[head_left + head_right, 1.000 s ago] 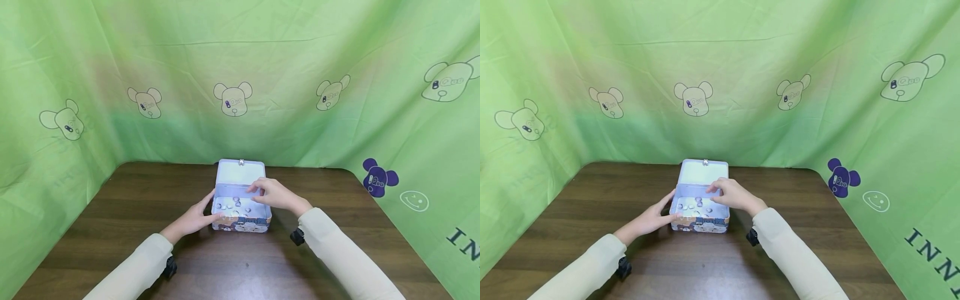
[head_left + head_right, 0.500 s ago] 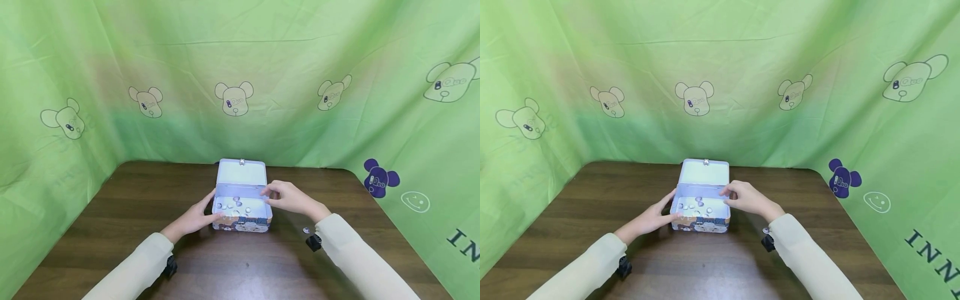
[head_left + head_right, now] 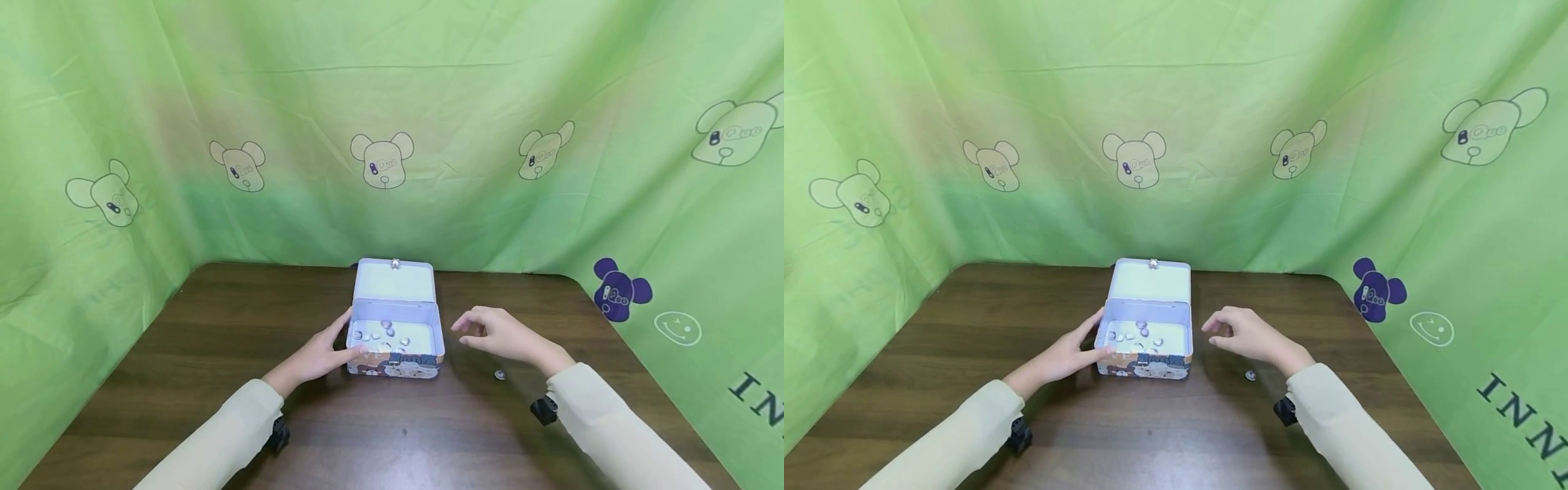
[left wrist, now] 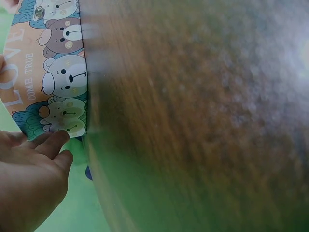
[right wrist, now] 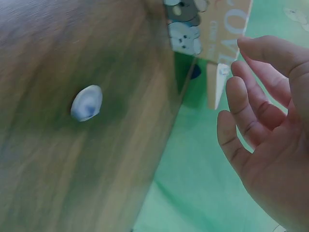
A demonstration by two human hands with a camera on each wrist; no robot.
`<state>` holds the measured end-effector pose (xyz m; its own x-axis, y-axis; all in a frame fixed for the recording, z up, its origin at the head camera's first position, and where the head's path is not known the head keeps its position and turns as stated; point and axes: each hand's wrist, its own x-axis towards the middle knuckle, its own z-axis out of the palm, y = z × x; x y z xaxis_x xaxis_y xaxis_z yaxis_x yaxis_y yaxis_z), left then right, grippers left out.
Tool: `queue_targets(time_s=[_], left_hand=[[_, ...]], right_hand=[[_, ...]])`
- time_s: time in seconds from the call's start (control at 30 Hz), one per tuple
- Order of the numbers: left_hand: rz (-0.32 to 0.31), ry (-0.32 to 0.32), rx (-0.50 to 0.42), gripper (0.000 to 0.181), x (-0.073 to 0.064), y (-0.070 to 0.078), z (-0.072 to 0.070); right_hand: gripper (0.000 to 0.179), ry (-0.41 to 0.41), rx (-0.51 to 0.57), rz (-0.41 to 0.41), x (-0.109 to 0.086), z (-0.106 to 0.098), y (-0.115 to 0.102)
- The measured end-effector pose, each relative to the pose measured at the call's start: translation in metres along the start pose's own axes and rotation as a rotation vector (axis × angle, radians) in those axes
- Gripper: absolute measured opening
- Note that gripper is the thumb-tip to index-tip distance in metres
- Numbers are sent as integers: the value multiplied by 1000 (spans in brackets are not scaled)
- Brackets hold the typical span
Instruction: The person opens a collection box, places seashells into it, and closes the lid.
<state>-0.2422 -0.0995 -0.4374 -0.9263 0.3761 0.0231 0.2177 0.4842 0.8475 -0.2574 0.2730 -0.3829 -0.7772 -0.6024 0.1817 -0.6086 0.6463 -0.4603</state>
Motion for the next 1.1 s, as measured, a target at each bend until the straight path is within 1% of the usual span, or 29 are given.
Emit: queue_targets(time_s=[0.43,0.77,0.97,1.1], left_hand=[[-2,-3,-1,91,0,1,0],[-4,-1,0,90,0,0,1],[-8,-2,-3,89,-1,2,0],[-2,1,-6,89,0,3,1]], right_hand=[[17,-30,5,25,-37,-1,18],[17,-57,4,47,-60,6,29],[16,-54,-9,31,-68,9,33],[16,-59,-7,51,-71,12,35]])
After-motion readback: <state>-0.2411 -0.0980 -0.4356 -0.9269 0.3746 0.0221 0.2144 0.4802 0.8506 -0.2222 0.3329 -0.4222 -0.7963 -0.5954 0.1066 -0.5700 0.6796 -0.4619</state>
